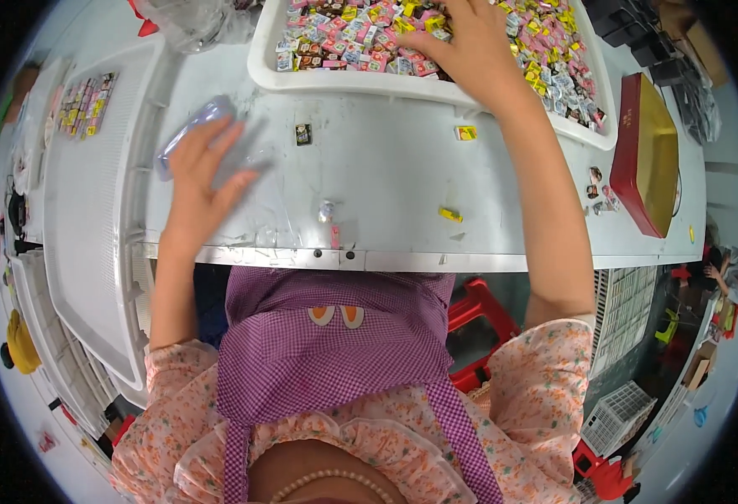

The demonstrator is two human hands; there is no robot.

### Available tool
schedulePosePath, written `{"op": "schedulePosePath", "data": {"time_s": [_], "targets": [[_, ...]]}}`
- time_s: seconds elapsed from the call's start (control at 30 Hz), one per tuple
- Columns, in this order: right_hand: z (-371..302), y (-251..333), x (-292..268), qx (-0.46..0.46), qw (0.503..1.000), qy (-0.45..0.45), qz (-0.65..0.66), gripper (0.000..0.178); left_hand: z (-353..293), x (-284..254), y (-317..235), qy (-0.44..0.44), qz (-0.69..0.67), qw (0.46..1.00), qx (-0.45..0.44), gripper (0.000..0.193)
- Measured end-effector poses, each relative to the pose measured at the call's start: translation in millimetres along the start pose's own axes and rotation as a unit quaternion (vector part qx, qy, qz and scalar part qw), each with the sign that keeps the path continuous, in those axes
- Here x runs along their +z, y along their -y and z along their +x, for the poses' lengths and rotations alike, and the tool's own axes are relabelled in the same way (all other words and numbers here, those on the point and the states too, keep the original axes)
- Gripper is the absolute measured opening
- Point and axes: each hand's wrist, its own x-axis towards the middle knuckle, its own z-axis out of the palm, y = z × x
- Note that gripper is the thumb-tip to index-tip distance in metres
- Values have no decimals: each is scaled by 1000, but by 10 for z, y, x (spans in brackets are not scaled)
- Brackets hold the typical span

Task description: Assemble small toy components by placing pieces into clear plastic containers and applying stickers.

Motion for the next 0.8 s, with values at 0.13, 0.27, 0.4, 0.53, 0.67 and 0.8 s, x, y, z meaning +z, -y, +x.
{"op": "schedulePosePath", "data": {"time_s": [0.13,0.27,0.4,0.53,0.67,0.8], "targets": [[311,521,-106,139,968,186,-91,63,-64,20,-257,44,-30,999,3,54],[151,108,-35,68,991,112,-34,51,407,-84,-452,-2,-33,997,66,54],[7,-132,-161,93,992,83,4,40,868,41,-407,-49,-71,991,105,48],[34,-674,-323,53,997,-49,-37,34,1163,301,-337,-66,-95,988,98,42],[258,-1362,-349,53,995,-56,-56,35,1256,596,-342,-80,-89,990,80,39],[624,-988,-55,172,980,-2,103,40,1257,546,-350,-115,-109,985,70,36]]}}
